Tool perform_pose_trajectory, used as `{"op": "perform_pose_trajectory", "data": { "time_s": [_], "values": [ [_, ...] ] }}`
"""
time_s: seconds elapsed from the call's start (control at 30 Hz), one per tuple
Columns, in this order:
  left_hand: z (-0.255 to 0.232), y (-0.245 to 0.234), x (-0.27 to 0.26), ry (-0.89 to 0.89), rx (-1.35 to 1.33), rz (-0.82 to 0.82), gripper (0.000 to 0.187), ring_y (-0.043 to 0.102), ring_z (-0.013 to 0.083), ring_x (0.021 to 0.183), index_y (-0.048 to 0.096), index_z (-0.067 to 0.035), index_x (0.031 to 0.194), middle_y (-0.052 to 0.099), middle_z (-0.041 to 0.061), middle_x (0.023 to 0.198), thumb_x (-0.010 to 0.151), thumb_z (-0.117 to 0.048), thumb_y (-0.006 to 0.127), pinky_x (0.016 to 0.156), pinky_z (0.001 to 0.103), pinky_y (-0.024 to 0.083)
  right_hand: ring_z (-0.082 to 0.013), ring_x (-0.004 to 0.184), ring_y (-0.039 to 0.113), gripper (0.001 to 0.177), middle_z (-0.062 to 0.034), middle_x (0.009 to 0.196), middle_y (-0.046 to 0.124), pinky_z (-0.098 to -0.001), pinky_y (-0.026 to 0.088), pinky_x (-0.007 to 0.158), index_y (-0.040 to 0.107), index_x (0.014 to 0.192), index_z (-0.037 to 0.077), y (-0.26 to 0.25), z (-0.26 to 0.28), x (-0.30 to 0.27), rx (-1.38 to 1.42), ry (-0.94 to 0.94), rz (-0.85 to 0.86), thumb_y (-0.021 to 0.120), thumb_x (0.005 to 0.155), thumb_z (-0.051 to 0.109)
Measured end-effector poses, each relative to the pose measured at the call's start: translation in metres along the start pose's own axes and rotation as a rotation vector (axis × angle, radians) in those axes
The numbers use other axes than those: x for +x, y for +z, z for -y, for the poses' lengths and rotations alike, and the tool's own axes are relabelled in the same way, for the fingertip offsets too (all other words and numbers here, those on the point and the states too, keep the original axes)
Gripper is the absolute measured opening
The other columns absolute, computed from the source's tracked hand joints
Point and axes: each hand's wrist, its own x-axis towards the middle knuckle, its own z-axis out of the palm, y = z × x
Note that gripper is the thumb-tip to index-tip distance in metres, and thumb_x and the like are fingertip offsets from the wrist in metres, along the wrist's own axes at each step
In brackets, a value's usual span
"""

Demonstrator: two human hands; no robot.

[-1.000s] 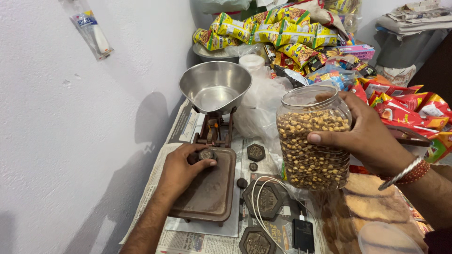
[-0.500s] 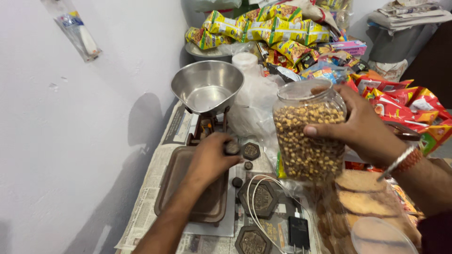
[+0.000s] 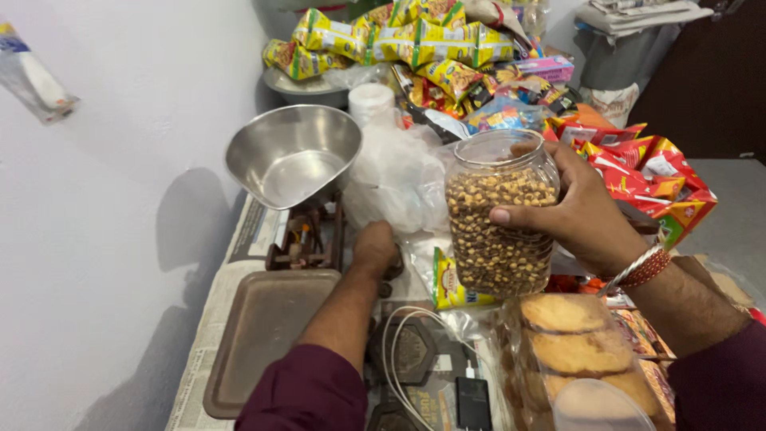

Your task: The person packs various snack items, including biscuits and candies, into a plastic bag from a glass display counter. They then move to a weighing scale, pour roasted peanuts from a jar into a metal bowl, and transfer the peanuts into a plastic bag.

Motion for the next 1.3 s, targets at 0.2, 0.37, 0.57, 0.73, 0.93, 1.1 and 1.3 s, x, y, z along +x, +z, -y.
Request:
{"op": "perform_pose_trajectory", "data": {
  "time_s": [0.2, 0.37, 0.57, 0.73, 0.93, 1.1, 1.3],
  "values": [
    [0.006, 0.022, 0.003, 0.124, 0.184, -0.237, 0.037, 0.067, 0.0402, 0.107, 0.075, 0.002, 0.1, 0.069, 0.023, 0.113, 0.069, -0.017, 0.082, 0.086, 0.041, 0.059, -0.0137, 0.114, 0.066, 0.081, -0.0054, 0.126, 0.067, -0.0329, 0.055, 0.098, 0.053, 0.139, 0.004, -0.003, -0.007, -0.003, 0.016, -0.05, 0.025, 0.089, 0.068, 0.02],
    [0.015, 0.027, -0.023, 0.012, 0.137, 0.002, 0.03, 0.071, 0.0343, 0.106, 0.077, -0.013, 0.114, 0.074, 0.016, 0.112, 0.086, -0.02, 0.068, 0.092, 0.046, 0.057, -0.0129, 0.115, 0.065, 0.083, -0.0048, 0.128, 0.066, -0.0332, 0.055, 0.098, 0.053, 0.141, 0.005, -0.002, -0.007, -0.001, 0.044, -0.044, 0.02, 0.088, 0.067, 0.021],
    [0.009, 0.072, -0.019, -0.143, 0.044, -0.118, 0.024, 0.071, 0.0353, 0.107, 0.074, -0.009, 0.113, 0.073, 0.018, 0.114, 0.096, -0.023, 0.062, 0.089, 0.048, 0.058, -0.0142, 0.116, 0.065, 0.085, -0.0059, 0.128, 0.066, -0.033, 0.055, 0.098, 0.051, 0.141, 0.004, 0.0, -0.01, 0.001, 0.079, -0.06, 0.024, 0.089, 0.067, 0.022],
    [-0.02, 0.021, -0.057, 0.06, 0.086, -0.105, 0.028, 0.07, 0.0369, 0.106, 0.075, -0.004, 0.104, 0.07, 0.022, 0.116, 0.077, -0.011, 0.078, 0.087, 0.045, 0.059, -0.0146, 0.115, 0.065, 0.085, -0.0055, 0.126, 0.066, -0.033, 0.055, 0.097, 0.052, 0.141, 0.004, 0.001, -0.007, -0.006, 0.082, -0.045, 0.035, 0.089, 0.066, 0.022],
    [-0.004, -0.094, -0.147, 0.139, -0.067, -0.276, 0.03, 0.072, 0.0364, 0.095, 0.075, -0.004, 0.09, 0.074, 0.02, 0.095, 0.07, -0.023, 0.086, 0.087, 0.046, 0.057, -0.0142, 0.116, 0.065, 0.084, -0.0061, 0.129, 0.066, -0.0331, 0.055, 0.098, 0.052, 0.141, 0.004, 0.0, 0.003, -0.009, 0.071, -0.077, 0.049, 0.088, 0.067, 0.022],
    [0.057, -0.141, -0.198, -0.02, -0.079, -0.21, 0.024, 0.073, 0.0319, 0.093, 0.08, -0.009, 0.088, 0.077, 0.014, 0.094, 0.068, -0.021, 0.087, 0.085, 0.044, 0.058, -0.0147, 0.113, 0.067, 0.084, -0.0059, 0.125, 0.068, -0.0337, 0.055, 0.096, 0.054, 0.139, 0.004, 0.005, 0.011, -0.011, 0.007, -0.053, 0.088, 0.088, 0.064, 0.02],
    [0.073, -0.152, -0.22, -0.087, -0.133, -0.18, 0.036, 0.073, 0.0287, 0.098, 0.078, -0.008, 0.094, 0.077, 0.012, 0.099, 0.066, -0.026, 0.091, 0.088, 0.041, 0.057, -0.0148, 0.113, 0.067, 0.086, -0.0062, 0.126, 0.068, -0.0336, 0.054, 0.098, 0.055, 0.139, 0.005, 0.016, 0.008, -0.015, 0.05, -0.048, 0.191, 0.089, 0.061, 0.019]
  ]
}}
